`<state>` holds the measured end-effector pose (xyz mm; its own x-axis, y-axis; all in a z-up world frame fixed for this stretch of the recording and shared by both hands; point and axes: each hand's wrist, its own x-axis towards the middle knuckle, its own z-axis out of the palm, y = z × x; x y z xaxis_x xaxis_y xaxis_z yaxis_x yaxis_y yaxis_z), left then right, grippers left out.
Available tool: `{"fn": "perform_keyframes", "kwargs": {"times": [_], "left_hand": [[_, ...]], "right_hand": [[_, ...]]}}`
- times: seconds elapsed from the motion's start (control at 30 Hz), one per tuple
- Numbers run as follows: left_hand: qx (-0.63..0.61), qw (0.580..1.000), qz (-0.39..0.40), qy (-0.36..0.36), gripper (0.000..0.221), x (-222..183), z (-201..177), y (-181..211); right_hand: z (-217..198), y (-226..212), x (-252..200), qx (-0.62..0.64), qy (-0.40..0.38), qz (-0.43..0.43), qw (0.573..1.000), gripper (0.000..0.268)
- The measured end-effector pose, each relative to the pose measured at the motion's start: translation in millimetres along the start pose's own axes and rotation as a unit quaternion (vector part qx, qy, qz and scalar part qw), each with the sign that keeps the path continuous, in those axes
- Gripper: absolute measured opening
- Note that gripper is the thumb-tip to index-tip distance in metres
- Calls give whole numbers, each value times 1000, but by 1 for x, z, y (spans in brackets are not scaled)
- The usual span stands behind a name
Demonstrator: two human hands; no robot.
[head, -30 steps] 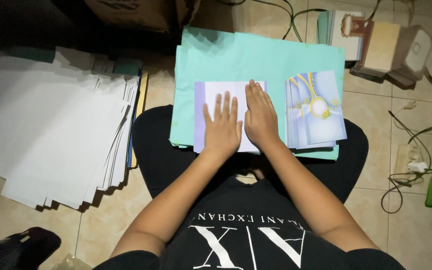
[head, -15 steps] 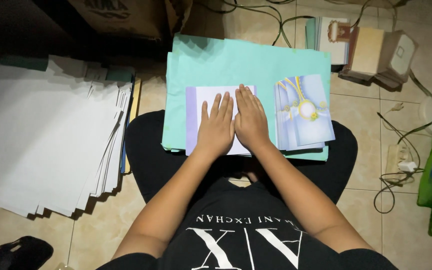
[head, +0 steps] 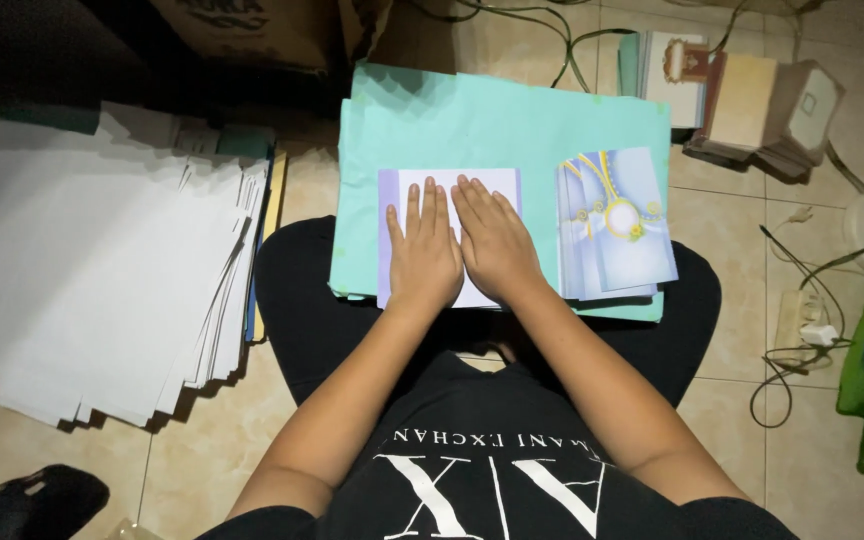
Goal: The person is manually folding pre-printed paper invitations in half while sitting on the floor.
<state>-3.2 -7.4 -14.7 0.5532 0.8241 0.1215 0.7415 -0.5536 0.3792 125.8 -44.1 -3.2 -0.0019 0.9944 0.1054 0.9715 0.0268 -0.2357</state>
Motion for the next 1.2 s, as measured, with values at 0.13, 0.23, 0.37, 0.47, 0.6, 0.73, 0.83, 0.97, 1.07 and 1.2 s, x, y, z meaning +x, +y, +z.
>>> {"fn": "perform_keyframes", "kwargs": {"times": [0.13, 0.23, 0.37, 0.47, 0.6, 0.73, 0.83, 0.97, 1.07, 1.2], "left_hand": [[-13, 1000, 2, 8, 59, 0, -3, -1], [-14, 1000, 5, 13, 62, -1, -6, 0], [-27, 1000, -2, -7, 60, -1, -11, 2], [-25, 1000, 0, -11, 60, 0, -12, 4], [-16, 1000, -5, -16, 61, -1, -11, 3], [-21, 999, -11, -36, 58, 0, -22, 6], [-25, 999, -13, -46, 57, 0, -21, 9], [-23, 997, 2, -72, 61, 0, -18, 12], [-14, 995, 18, -95, 61, 1, -13, 12], [11, 992, 55, -116, 60, 13, -10, 9]], "right_hand": [[11, -1, -7, -3, 4, -6, 1000, 53], [10, -4, -24, -13, 3, -21, 1000, 55], [5, 0, -34, -17, -77, -36, 996, 64], [3, 3, -30, -15, -86, -33, 996, 64], [4, 9, -15, 3, -83, 27, 996, 63], [1, 4, -15, 13, -41, 81, 996, 62], [1, 5, -17, 33, -32, 111, 993, 62], [2, 5, -18, 45, -23, 113, 992, 62], [5, 6, -17, 45, -27, 112, 992, 62], [1, 5, -17, 40, -31, 107, 993, 61]]}}
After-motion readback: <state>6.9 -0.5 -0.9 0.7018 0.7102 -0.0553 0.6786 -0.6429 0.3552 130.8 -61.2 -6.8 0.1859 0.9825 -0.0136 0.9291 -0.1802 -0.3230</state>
